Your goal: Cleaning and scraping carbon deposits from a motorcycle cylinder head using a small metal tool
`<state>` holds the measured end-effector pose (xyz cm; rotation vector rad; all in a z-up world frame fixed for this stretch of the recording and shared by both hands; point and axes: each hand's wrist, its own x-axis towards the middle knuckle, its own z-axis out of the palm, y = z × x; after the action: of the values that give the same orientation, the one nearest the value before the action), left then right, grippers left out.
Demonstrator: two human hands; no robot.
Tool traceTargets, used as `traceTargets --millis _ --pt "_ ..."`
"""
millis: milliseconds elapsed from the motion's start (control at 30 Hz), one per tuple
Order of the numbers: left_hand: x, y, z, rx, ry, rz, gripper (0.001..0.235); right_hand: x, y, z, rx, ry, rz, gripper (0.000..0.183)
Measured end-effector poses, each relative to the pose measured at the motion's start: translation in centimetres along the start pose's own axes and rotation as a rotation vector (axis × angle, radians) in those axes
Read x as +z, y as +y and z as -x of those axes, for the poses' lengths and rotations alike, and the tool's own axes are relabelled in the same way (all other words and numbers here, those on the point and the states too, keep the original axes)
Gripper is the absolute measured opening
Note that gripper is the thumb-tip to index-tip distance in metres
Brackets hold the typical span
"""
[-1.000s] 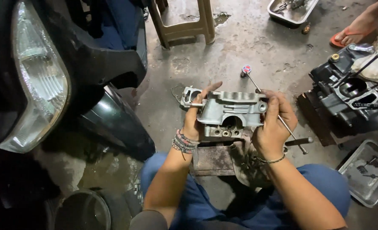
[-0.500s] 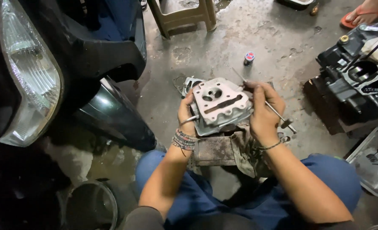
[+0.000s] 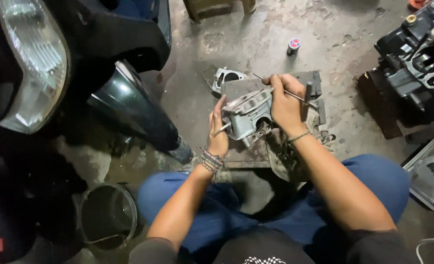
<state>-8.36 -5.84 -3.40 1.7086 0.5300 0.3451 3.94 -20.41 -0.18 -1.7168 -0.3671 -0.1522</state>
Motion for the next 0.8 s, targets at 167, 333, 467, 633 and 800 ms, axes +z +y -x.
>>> traceTargets --millis 167,333,467,633,800 --pt "-1.8 -4.8 3.0 0.05 -0.003 -0.252 0.06 1.2 -0.8 1.6 -0.075 -0.164 0.04 0.025" --pt "-2.1 -5.5 6.7 -0.031 0.149 -0.288 0.057 2.4 -1.8 3.9 -0.143 -0.281 0.074 0.022" --pt "-1.0 -11.5 8.3 -0.209 0.278 -0.18 0.058 3.1 -1.9 4.7 -0.169 -0.363 0.07 0.022" --pt "0.4 -13.2 9.7 -0.294 0.333 -0.022 0.061 3.4 -1.9 4.6 -0.222 -0.433 -0.024 0.023" --pt "1.4 -13.3 10.6 -0.366 0.346 0.16 0.063 3.4 -0.9 3.7 -0.245 -0.504 0.004 0.026"
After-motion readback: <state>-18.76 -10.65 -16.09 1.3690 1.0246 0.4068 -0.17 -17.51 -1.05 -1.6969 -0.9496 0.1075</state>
